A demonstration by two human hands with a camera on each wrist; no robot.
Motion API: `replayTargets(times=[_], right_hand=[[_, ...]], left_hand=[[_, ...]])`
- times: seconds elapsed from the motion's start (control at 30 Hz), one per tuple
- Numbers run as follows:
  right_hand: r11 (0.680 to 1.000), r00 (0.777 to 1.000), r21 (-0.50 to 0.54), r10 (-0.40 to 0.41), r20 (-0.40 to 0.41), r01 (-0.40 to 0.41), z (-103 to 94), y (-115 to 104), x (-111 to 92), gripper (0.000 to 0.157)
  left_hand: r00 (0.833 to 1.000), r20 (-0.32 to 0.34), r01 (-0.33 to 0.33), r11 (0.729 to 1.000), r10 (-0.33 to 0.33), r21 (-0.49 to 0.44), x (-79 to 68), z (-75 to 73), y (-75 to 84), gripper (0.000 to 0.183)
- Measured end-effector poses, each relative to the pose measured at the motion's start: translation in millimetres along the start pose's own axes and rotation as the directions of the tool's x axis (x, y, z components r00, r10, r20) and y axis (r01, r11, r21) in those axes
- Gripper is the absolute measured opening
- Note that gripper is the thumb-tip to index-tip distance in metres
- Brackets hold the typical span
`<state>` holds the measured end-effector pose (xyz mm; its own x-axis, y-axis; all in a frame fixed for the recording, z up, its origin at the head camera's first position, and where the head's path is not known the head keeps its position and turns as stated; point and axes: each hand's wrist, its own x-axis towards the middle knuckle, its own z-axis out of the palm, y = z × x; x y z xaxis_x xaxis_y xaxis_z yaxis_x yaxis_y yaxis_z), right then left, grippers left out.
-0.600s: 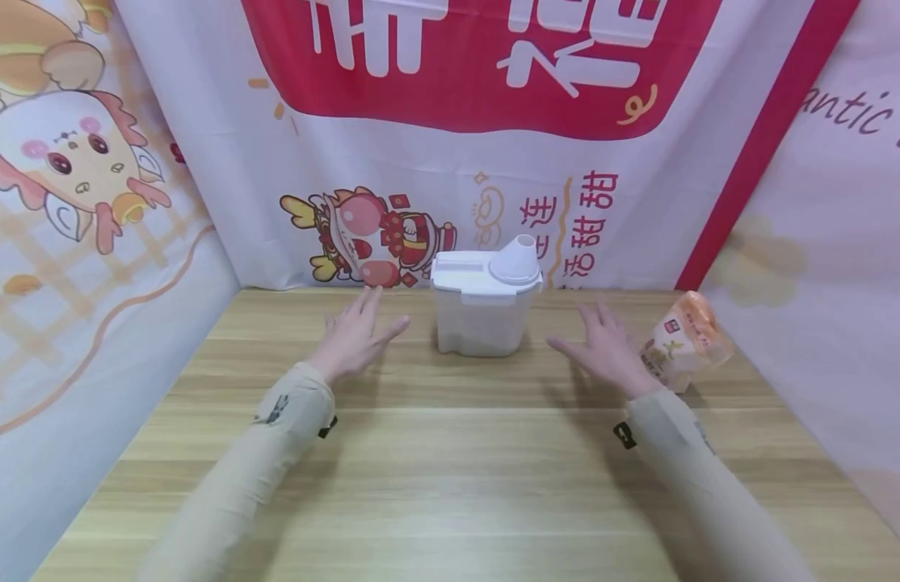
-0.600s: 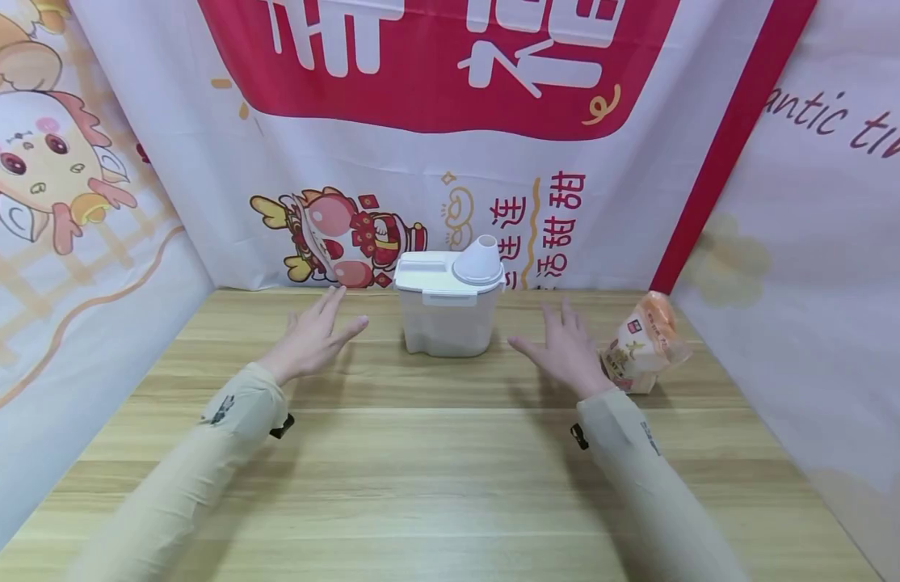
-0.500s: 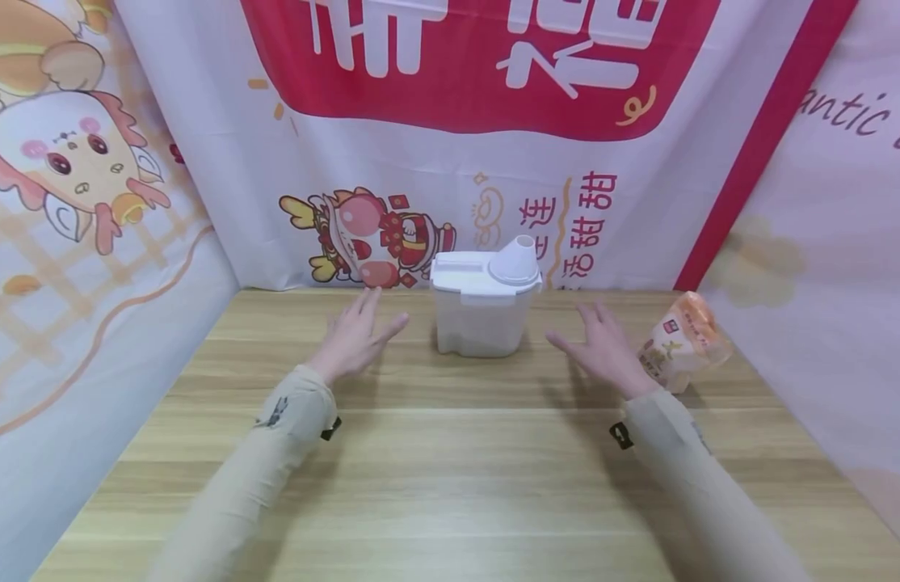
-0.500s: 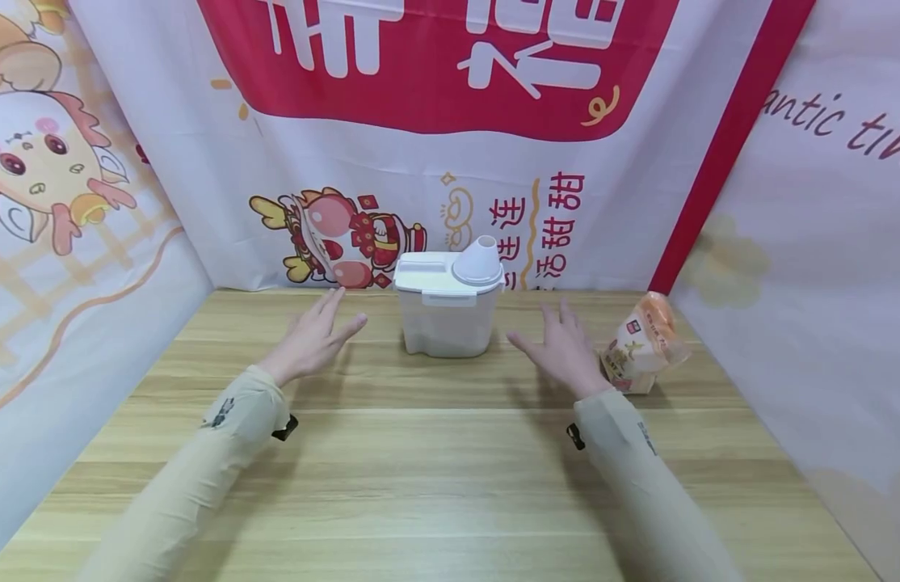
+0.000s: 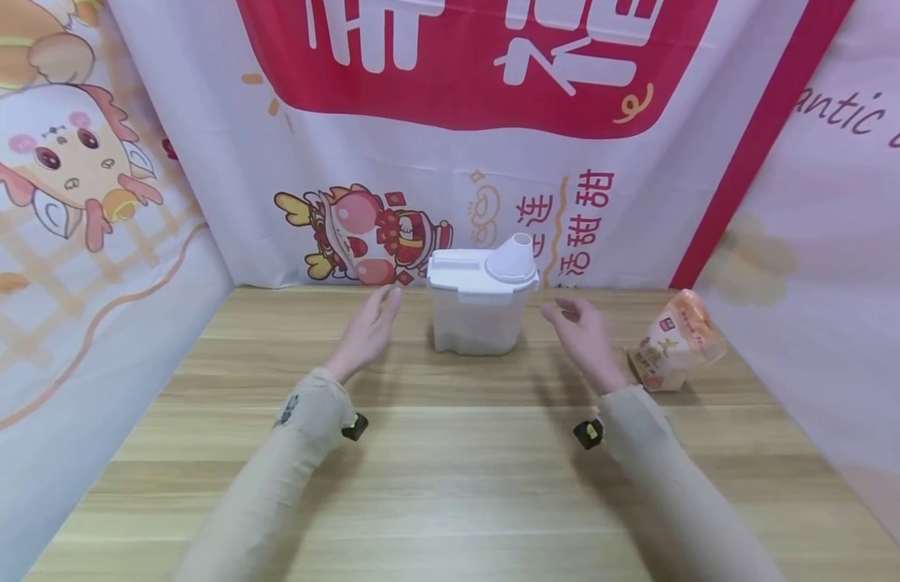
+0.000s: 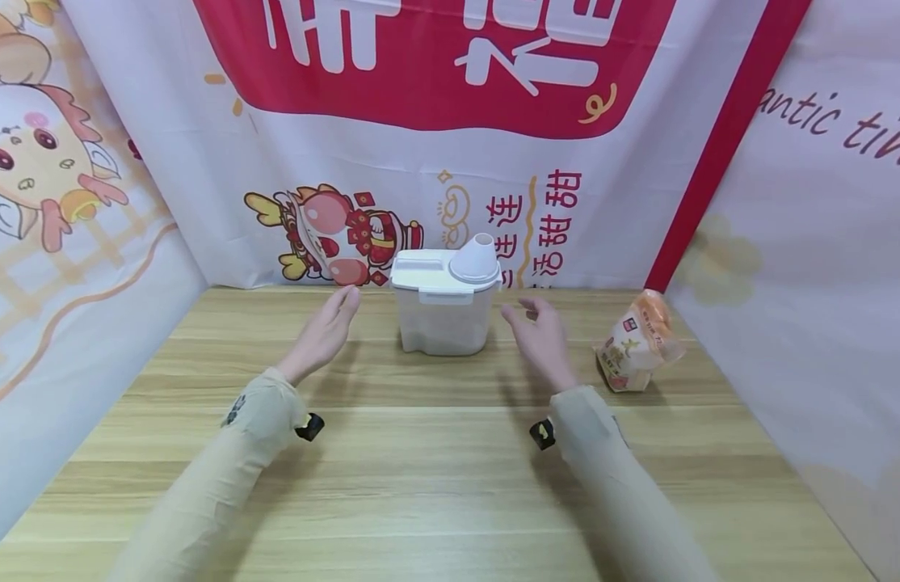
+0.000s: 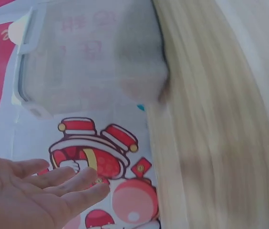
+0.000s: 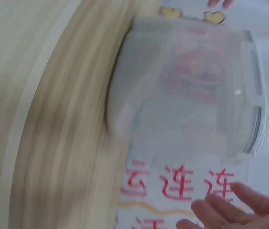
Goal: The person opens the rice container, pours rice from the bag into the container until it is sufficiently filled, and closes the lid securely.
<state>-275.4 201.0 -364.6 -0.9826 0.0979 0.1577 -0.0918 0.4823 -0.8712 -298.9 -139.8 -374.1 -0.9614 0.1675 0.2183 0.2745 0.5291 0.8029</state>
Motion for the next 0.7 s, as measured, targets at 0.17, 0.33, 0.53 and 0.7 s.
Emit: replayTargets(times=[0.17,0.33,0.53,0.7], right_hand=[[0.962,0.99,0.245,0.135,-0.038,-0.121,13.1,-12,0,0.052],[0.921,0.969,0.327,0.242,-0.052,-0.213,25.8,-25,-5,0.061],[0.888,0.958,0.406,0.273,-0.085,-0.217,40.8,-39,-6,0.066],[0.873,0.95,0.442,0.286,-0.123,-0.206,44.2,-47,0,0.064]], left_hand=[[0.997,-0.071,0.02,0.998,-0.025,-0.06,8.5,6.4,7.8,0.071],[0.993,-0.089,0.064,0.991,-0.075,-0.118,19.4,12.5,13.7,0.07],[0.988,-0.126,0.067,0.984,-0.089,-0.167,31.3,10.9,17.0,0.073],[0.989,-0.117,0.067,0.981,-0.089,-0.182,38.5,12.7,23.8,0.065]])
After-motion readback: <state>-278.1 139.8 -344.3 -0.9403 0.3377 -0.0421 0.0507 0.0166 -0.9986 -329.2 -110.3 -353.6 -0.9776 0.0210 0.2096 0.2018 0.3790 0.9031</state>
